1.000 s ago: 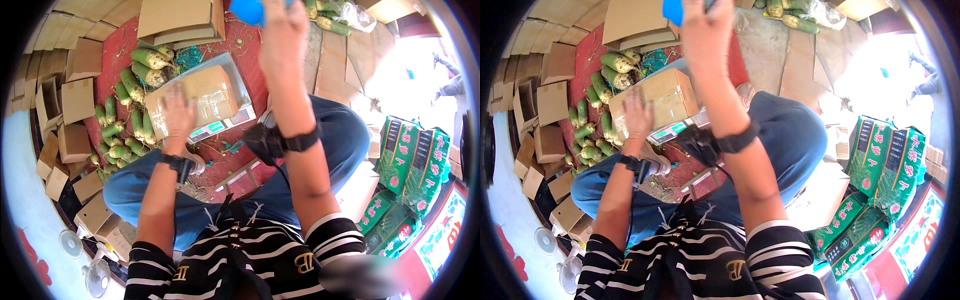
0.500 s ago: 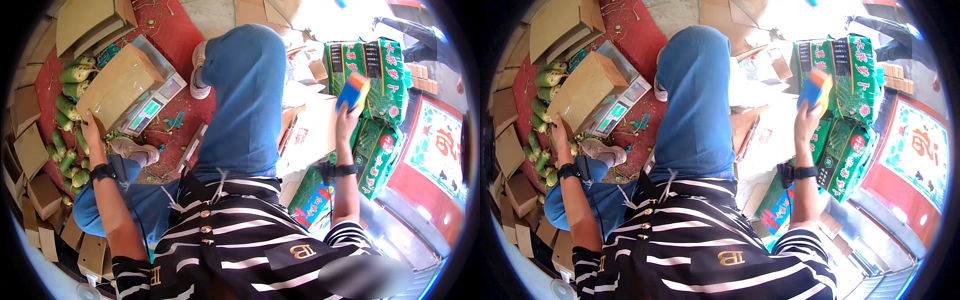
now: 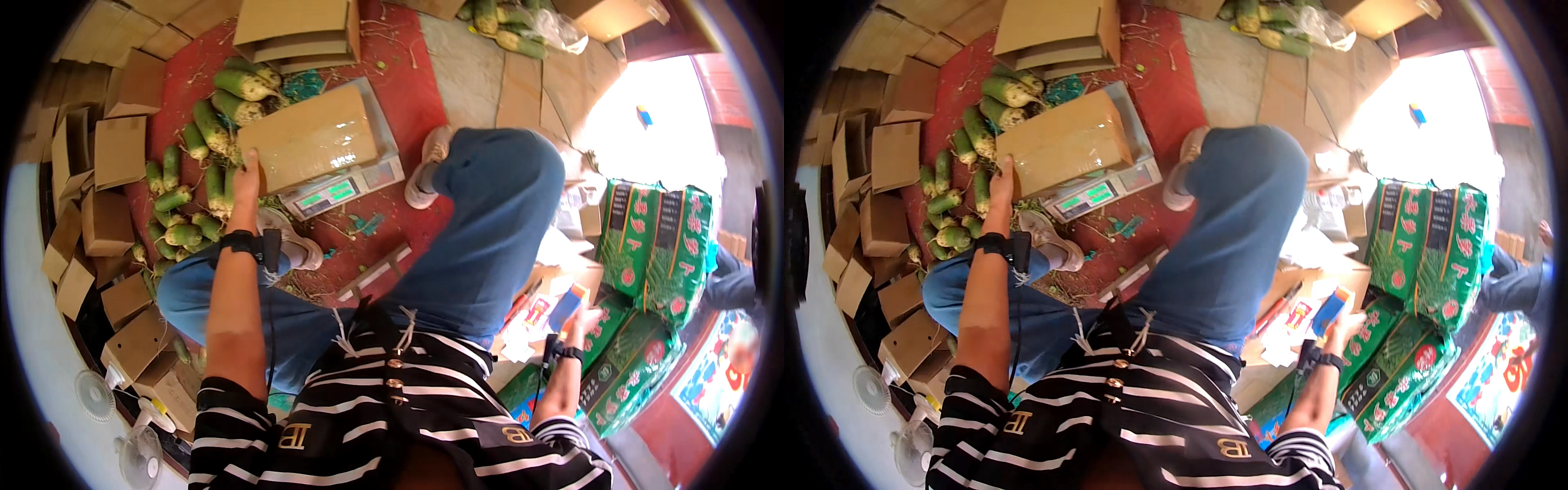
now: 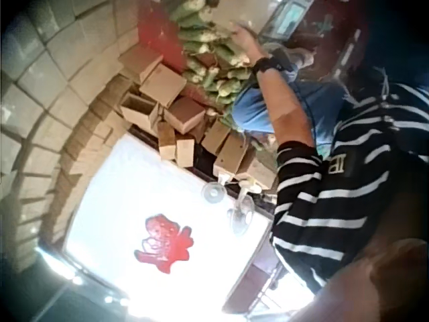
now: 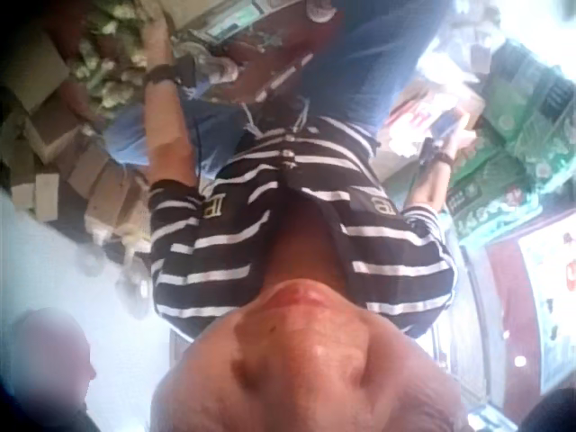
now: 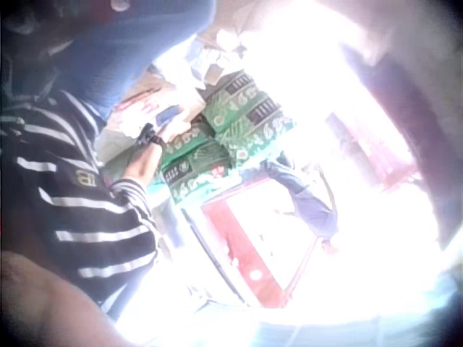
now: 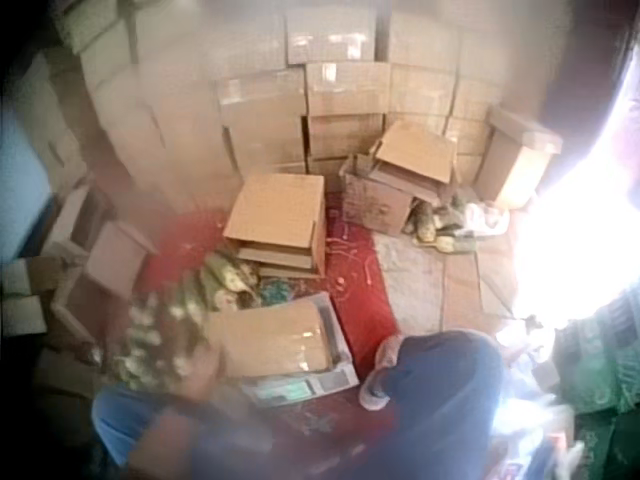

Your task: The person is sitting on the floor, trimming the ends of green daikon radishes with a knife, placing them into a plastic bag, and then sealing a cardboard box with tape.

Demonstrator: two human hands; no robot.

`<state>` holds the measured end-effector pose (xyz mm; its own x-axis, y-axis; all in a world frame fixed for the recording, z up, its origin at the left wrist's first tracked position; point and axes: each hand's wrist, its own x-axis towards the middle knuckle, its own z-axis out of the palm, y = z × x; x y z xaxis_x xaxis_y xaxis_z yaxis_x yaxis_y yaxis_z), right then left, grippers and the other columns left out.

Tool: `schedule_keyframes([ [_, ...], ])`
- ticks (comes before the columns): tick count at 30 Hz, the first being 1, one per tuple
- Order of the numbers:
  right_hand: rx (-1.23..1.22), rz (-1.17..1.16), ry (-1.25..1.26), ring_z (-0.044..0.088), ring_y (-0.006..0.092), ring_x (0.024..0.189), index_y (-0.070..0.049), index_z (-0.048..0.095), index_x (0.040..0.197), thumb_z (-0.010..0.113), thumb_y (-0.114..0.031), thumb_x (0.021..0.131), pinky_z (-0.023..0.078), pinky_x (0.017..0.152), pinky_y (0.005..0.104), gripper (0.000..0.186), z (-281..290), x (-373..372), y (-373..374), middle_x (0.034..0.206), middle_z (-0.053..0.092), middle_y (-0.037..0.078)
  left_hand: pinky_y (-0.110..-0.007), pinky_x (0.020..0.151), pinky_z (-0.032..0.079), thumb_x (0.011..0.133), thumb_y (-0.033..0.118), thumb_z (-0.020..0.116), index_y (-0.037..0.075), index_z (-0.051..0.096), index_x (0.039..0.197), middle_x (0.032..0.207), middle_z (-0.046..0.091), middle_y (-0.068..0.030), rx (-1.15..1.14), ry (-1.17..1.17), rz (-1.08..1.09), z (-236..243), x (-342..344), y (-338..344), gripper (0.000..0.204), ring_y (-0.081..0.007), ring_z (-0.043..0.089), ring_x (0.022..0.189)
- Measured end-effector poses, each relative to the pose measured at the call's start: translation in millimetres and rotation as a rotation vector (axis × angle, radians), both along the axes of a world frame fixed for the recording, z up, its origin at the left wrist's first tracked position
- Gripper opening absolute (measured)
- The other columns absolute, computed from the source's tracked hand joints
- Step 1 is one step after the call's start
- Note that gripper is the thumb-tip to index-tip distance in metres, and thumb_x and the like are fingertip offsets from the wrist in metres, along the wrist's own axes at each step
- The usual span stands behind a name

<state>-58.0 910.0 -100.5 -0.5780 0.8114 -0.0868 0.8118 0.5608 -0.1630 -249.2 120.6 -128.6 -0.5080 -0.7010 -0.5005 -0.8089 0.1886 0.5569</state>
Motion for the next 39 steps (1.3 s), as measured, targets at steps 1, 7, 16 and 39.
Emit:
schedule_keyframes([
  [1,0.384,0.152,0.155,0.055,0.0314,0.099,0.007,0.052,0.108,0.055,-0.024,0.084,0.044,0.084,0.0387,0.039,20.1,-25.9,0.9,0.109,0.056,0.022,-0.045,0.091,0.039,0.076,0.072,0.045,-0.01,0.04,0.127,0.124,0.047,-0.0271,0.026,0.021,0.013,4.8,-0.9,6.3,0.097,-0.0387,0.047,0.114],
  [7,-0.35,0.78,0.816,0.054,0.0237,0.106,0.002,0.052,0.118,0.045,-0.006,0.089,0.04,0.092,0.0305,0.032,174.8,-232.0,-279.6,0.117,0.056,0.016,-0.044,0.087,0.042,0.073,0.076,0.045,-0.012,0.043,0.124,0.118,0.051,-0.0269,0.049,0.064,0.045,3.3,13.7,0.7,0.102,-0.0361,0.052,0.108],
  [16,-0.39,1.662,0.548,0.036,0.0353,0.122,0.0,0.048,0.121,0.055,-0.029,0.08,0.023,0.104,0.0462,0.051,8.7,-252.2,-639.3,0.131,0.041,0.021,-0.032,0.076,0.045,0.088,0.052,0.048,-0.011,0.053,0.11,0.097,0.061,-0.0179,0.077,0.403,0.014,-29.0,13.8,-0.1,0.067,-0.0219,0.057,0.086],
  [39,-1.561,0.682,0.366,0.021,0.0283,0.135,0.0,0.026,0.138,0.028,-0.04,0.096,0.016,0.11,0.0334,0.059,-122.6,-327.2,-541.3,0.144,0.024,0.019,-0.03,0.085,0.042,0.088,0.056,0.046,-0.005,0.047,0.122,0.111,0.056,-0.0109,0.128,0.278,0.141,0.8,14.9,21.0,0.07,-0.0181,0.053,0.098],
])
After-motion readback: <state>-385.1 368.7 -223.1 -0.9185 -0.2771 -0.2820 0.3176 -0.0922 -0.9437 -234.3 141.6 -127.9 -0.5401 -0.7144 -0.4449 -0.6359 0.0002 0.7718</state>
